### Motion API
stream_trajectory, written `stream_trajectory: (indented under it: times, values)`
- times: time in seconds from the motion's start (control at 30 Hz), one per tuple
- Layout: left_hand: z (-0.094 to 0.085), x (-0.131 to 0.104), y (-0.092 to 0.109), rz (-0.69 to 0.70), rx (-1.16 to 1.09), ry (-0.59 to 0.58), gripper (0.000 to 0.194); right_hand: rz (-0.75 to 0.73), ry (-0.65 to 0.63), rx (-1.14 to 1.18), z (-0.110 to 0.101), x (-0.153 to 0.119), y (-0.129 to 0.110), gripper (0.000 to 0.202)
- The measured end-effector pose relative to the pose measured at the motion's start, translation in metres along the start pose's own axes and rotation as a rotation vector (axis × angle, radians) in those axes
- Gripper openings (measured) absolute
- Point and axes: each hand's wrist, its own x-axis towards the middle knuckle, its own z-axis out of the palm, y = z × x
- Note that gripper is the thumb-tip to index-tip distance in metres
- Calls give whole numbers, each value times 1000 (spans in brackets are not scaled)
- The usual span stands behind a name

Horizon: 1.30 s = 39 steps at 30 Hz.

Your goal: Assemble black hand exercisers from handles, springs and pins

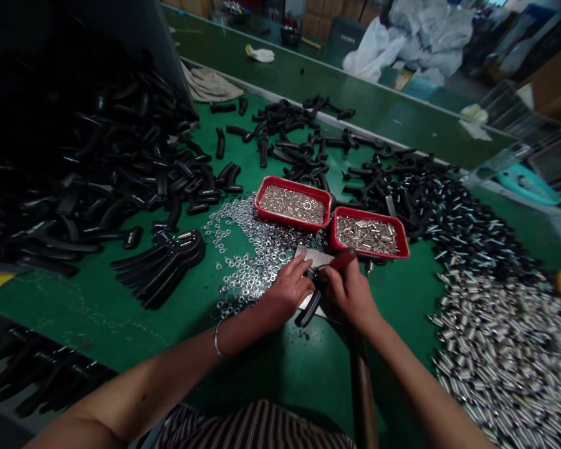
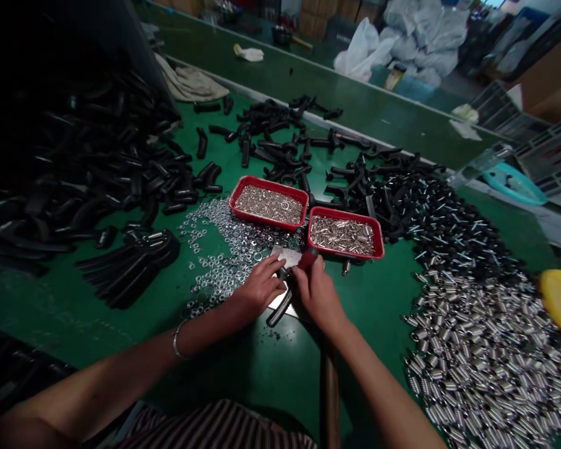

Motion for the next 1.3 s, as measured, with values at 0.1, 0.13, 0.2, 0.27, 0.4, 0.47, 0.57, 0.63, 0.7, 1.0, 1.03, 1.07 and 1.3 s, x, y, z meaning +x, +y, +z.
stream_trajectory:
  times: [0.1, 0.13, 0.2, 0.27, 0.4, 0.47, 0.57, 0.63, 0.7, 1.0, 1.03, 1.07, 1.3]
  values:
    - [-1, 0, 1, -12, -22, 2, 16, -4, -17, 6, 1, 1, 3, 16]
    - [-1, 1, 2, -19, -27, -2, 16, 4, -17, 16, 1, 3, 4, 16]
    - [-2, 3, 5, -33, -20, -21, 17, 52, 11, 61, -1, 6, 5, 18]
    - [-1, 5, 8, -57, 10, -38, 19, 83, 22, 117, -4, 8, 2, 19]
    - [0, 7, 13, -95, 61, -71, 19, 52, 124, 365, -19, 3, -12, 17]
    - [-4, 8, 16, -104, 62, -83, 16, 61, 268, 399, -33, -2, -11, 20]
    - [-18, 11, 20, -149, 59, -47, 12, 155, 306, 176, -56, -9, 17, 30]
    - [-29, 16, 22, -166, 68, -25, 11, 271, 213, -1, -68, -16, 51, 35]
    - [-37, 24, 23, -149, 101, -54, 13, 369, 129, -165, -74, -26, 85, 38]
    - [-23, 44, 16, 94, 341, -171, 17, 186, 279, -192, -66, -80, 98, 43]
    - [-22, 45, 16, 103, 357, -178, 16, 180, 276, -144, -63, -85, 93, 41]
    - [-22, 46, 17, 113, 372, -186, 16, 185, 270, -104, -60, -90, 88, 39]
    - [-27, 52, 31, 186, 493, -266, 22, 205, 193, 56, -42, -111, 61, 32]
